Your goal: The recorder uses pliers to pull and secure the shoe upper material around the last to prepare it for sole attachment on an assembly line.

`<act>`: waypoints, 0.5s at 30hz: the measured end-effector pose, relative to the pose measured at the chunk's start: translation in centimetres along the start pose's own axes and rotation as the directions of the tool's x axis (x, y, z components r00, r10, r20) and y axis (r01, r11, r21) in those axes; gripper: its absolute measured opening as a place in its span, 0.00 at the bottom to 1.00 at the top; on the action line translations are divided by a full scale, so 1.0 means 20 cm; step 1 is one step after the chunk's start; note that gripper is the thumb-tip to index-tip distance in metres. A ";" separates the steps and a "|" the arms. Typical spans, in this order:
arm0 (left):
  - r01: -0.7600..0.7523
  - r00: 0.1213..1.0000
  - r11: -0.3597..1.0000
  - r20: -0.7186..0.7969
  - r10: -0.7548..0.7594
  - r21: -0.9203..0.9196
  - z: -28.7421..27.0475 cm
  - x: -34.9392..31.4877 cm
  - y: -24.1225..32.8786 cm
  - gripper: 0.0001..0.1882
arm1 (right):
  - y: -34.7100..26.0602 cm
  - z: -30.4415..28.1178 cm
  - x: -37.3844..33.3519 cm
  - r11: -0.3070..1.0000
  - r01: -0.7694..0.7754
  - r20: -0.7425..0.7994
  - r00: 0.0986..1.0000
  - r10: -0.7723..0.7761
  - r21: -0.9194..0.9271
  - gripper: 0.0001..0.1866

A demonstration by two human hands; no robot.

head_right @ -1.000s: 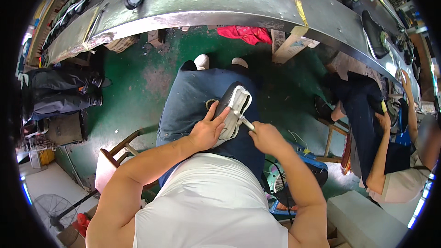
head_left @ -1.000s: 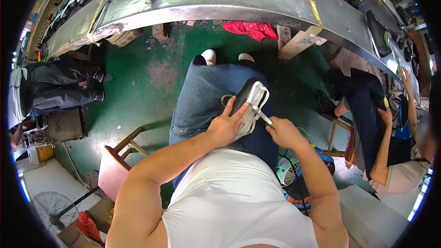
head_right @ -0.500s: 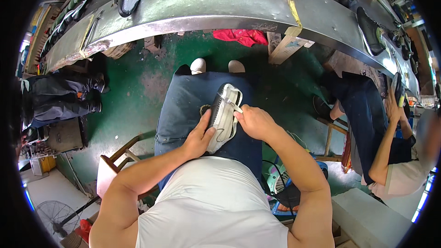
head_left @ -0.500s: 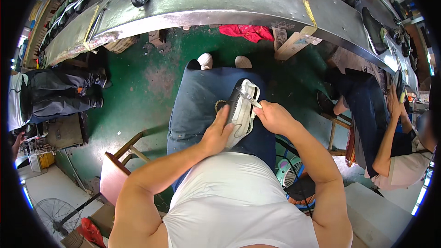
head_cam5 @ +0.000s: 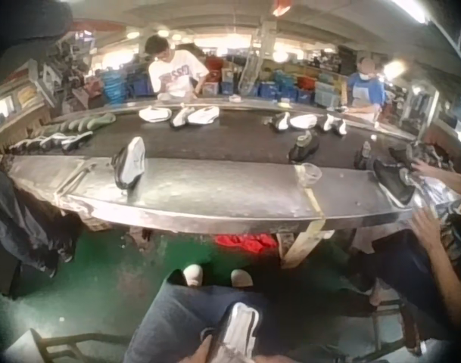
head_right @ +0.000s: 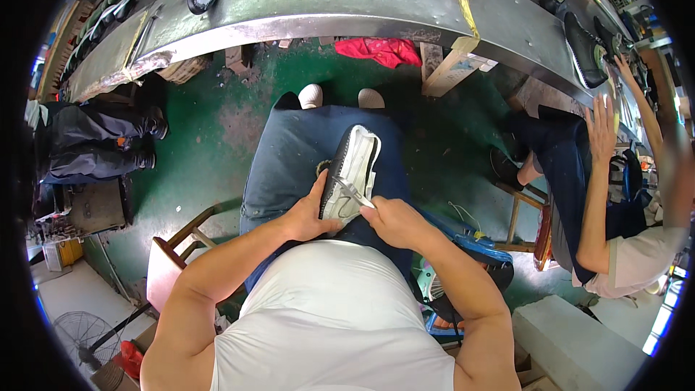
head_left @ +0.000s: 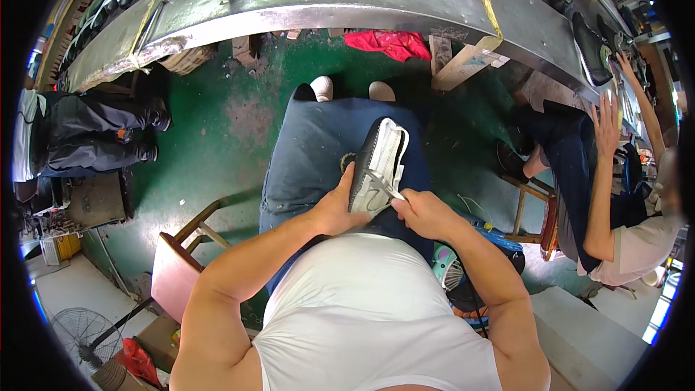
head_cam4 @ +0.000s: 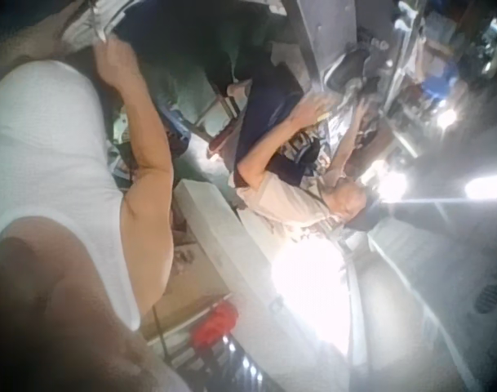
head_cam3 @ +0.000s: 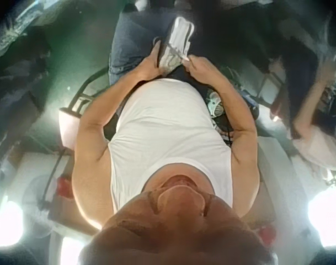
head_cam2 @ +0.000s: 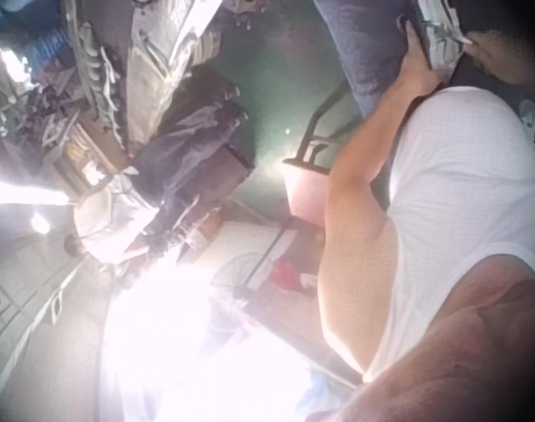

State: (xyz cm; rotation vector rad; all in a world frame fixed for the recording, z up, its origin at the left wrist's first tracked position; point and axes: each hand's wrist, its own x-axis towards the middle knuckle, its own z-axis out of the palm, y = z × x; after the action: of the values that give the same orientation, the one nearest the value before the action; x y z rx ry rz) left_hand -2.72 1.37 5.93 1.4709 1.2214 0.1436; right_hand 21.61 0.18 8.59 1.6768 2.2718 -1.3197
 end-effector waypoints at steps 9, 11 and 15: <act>-0.389 0.835 0.892 -0.321 0.447 0.231 -0.43 -0.16 0.43 0.39 | 0.21 0.11 -0.23 0.565 -0.089 -0.076 0.962 0.262 0.820 0.15; -0.463 0.801 0.880 -0.373 0.467 0.108 -0.43 -0.09 0.48 0.37 | 0.24 0.13 -0.25 0.498 -0.017 -0.104 0.971 0.214 0.867 0.19; -0.460 0.843 0.883 -0.356 0.403 -0.090 -0.45 0.14 0.56 0.20 | 0.16 0.09 -0.29 0.527 -0.092 -0.046 0.969 0.243 0.845 0.20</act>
State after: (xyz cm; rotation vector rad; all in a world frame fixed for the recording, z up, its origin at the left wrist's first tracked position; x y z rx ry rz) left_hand -0.93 11.58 16.33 1.5898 1.0792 0.8139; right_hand 25.78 -5.30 8.32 2.1985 1.4527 -2.5585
